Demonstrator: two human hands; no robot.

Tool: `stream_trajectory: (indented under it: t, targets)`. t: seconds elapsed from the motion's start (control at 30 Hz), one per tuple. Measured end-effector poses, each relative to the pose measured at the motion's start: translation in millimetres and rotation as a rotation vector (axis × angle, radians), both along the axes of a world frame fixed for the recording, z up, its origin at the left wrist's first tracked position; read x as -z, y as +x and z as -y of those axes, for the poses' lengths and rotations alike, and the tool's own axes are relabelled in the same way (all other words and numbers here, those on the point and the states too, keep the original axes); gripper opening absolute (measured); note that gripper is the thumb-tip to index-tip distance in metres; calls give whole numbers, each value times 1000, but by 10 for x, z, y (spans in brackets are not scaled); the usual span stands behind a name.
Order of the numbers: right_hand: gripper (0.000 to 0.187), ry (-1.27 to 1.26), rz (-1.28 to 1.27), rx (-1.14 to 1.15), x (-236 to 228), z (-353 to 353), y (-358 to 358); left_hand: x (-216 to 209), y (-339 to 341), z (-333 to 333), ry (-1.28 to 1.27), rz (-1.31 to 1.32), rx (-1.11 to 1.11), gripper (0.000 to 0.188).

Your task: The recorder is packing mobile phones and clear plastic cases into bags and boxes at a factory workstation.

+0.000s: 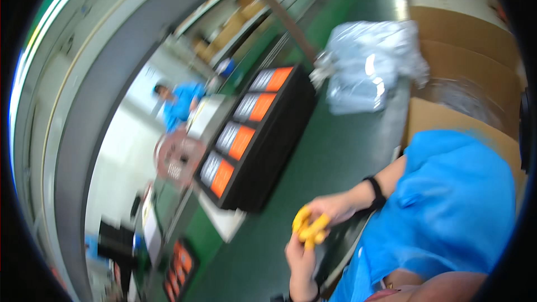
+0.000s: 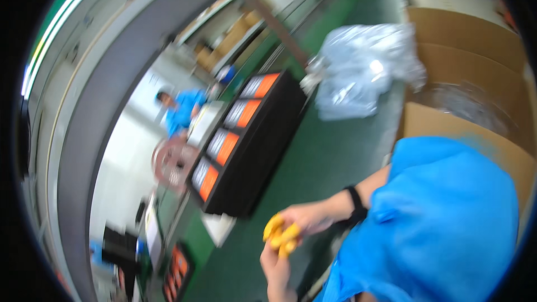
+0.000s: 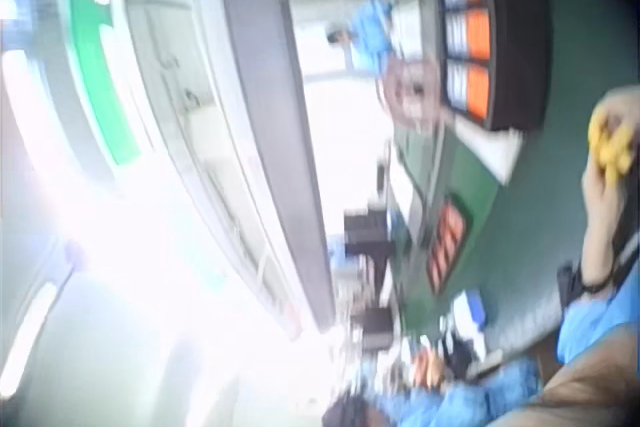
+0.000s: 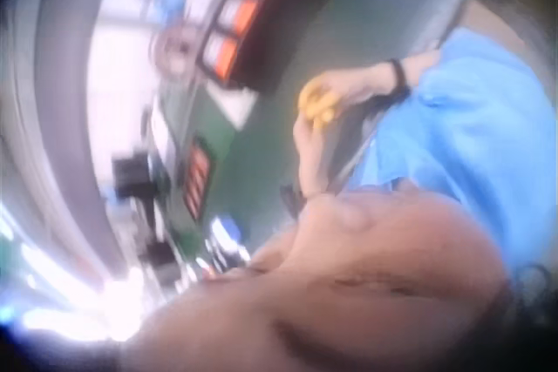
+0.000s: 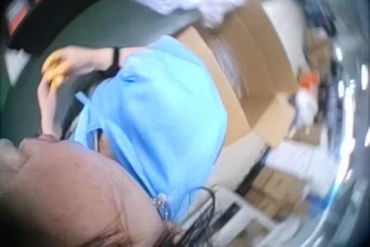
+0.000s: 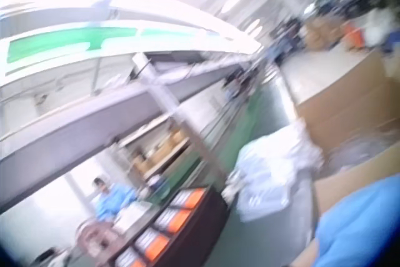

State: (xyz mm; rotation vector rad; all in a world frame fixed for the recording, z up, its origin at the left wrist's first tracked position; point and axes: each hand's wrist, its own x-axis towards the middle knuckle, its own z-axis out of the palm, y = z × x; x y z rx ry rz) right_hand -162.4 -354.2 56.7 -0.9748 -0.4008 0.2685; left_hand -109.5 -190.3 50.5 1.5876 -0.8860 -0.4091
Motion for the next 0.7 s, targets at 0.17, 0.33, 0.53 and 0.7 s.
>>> stream_trajectory:
  t: [0.17,0.33,0.53,0.7]
  targets:
    - [27,-131,104,-23,-89,-75,-68,-220,100,-125,402,317,167,37]
    - [35,-197,27,-3,-95,54,-193,-458,-61,-59,310,265,254,30]
    - [36,-54,97,-258,-54,133,-139,-424,-99,161,137,-171,252,19]
    - [32,250,310,-767,331,-14,-81,-108,-129,154,37,271,505,18]
